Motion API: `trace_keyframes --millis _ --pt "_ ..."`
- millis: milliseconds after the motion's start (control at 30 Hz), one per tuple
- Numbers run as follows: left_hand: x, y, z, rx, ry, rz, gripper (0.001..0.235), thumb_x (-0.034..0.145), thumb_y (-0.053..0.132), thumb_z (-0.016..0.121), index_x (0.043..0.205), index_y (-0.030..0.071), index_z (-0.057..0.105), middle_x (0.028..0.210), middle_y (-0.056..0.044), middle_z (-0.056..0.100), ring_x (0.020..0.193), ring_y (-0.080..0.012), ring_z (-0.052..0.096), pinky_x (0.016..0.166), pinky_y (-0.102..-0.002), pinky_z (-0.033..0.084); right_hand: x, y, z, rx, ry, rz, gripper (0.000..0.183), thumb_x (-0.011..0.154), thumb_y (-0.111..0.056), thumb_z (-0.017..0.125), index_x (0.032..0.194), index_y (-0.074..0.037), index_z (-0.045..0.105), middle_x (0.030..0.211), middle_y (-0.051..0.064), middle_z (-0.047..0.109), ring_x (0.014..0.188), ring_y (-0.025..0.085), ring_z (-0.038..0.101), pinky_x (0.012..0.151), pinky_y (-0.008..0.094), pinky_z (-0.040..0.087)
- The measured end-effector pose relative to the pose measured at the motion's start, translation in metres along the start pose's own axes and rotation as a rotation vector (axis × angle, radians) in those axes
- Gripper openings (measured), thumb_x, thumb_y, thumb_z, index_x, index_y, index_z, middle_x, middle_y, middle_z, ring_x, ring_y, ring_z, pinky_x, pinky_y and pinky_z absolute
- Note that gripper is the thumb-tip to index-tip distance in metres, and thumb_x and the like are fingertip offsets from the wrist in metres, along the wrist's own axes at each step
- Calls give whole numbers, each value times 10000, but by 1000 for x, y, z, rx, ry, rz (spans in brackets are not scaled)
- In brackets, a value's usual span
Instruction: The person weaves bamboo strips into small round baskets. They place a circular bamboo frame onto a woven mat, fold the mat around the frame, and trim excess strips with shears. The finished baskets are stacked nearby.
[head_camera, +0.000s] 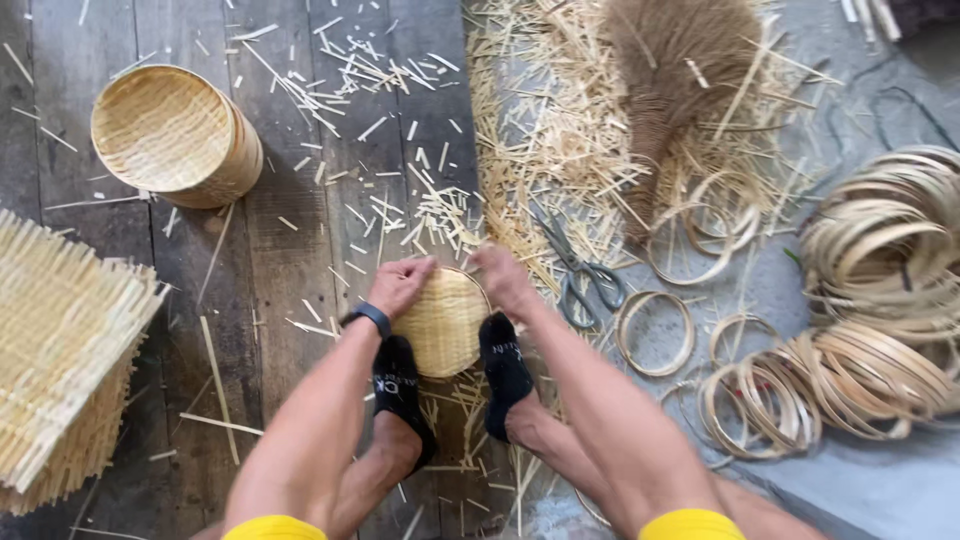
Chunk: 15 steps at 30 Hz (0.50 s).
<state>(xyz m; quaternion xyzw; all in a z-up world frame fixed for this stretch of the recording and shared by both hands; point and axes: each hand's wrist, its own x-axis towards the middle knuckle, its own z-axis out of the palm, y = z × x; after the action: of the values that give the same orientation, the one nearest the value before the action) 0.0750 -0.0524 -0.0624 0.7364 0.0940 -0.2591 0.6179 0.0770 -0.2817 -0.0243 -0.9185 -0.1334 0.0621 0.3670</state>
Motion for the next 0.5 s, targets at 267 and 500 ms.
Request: trace_keyframes --millis 267,500 --pt "-83 65 11 491 93 718 285 776 -2 735 1045 74 683 1098 -73 733 1005 -225 690 907 -370 569 -66 -30 -257 -740 -527 381 525 1052 -495 397 1074 -81 719 1102 183 697 1053 349 668 945 500 532" --pt "-147 22 31 1205 -62 674 354 839 209 670 1174 128 591 1109 -85 647 1082 -266 611 971 -421 497 -120 46 -166 -283 -453 542 380 962 -429 613 1029 -69 715 1037 127 717 987 277 704 928 429 554"
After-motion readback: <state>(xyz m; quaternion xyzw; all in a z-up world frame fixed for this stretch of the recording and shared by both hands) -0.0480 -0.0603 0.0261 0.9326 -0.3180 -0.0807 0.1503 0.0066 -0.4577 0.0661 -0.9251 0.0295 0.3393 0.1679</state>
